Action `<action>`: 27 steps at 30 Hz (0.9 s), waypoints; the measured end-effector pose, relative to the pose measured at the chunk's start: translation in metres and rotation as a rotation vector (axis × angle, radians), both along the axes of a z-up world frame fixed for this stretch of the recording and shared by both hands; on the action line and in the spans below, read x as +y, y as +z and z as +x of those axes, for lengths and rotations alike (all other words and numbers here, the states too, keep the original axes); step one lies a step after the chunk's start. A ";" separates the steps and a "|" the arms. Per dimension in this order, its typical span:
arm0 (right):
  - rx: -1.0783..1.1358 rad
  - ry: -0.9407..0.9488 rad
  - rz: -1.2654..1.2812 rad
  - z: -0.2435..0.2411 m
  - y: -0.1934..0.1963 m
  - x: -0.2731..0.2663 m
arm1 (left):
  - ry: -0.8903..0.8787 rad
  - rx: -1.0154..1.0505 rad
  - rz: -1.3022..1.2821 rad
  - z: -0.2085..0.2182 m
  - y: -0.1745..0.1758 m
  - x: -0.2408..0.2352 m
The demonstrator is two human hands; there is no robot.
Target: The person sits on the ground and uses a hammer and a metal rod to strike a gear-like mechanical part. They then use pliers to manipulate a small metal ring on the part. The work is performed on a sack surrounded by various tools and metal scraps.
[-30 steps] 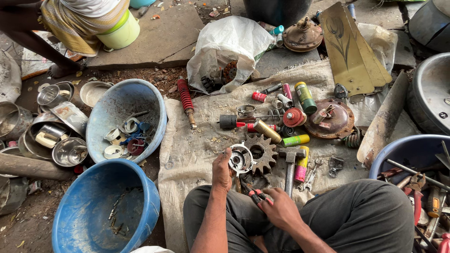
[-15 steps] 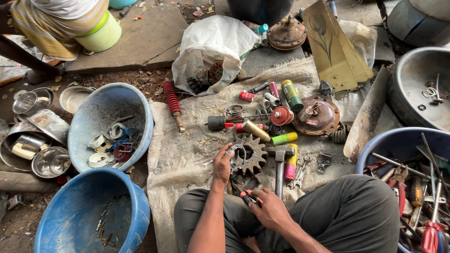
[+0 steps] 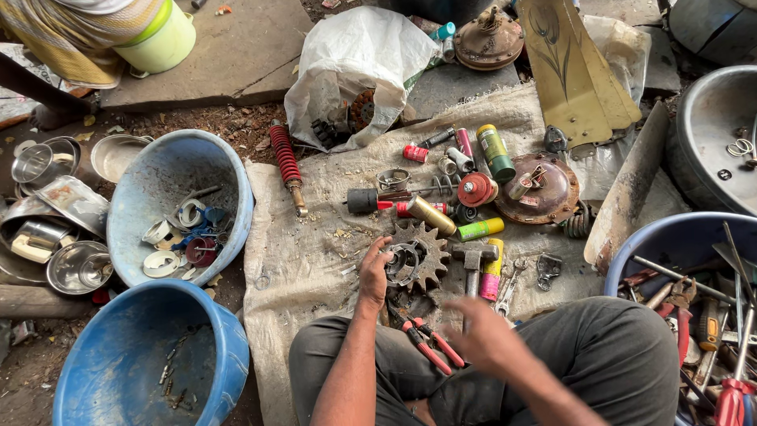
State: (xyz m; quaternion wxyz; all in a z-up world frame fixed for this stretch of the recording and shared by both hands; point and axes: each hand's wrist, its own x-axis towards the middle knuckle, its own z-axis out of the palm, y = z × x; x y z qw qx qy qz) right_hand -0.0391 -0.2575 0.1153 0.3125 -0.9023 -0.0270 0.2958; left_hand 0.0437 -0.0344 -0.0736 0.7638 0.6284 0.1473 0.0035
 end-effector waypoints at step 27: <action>-0.055 0.589 -0.567 0.052 -0.134 0.024 | 0.090 0.004 -0.130 0.005 -0.002 0.004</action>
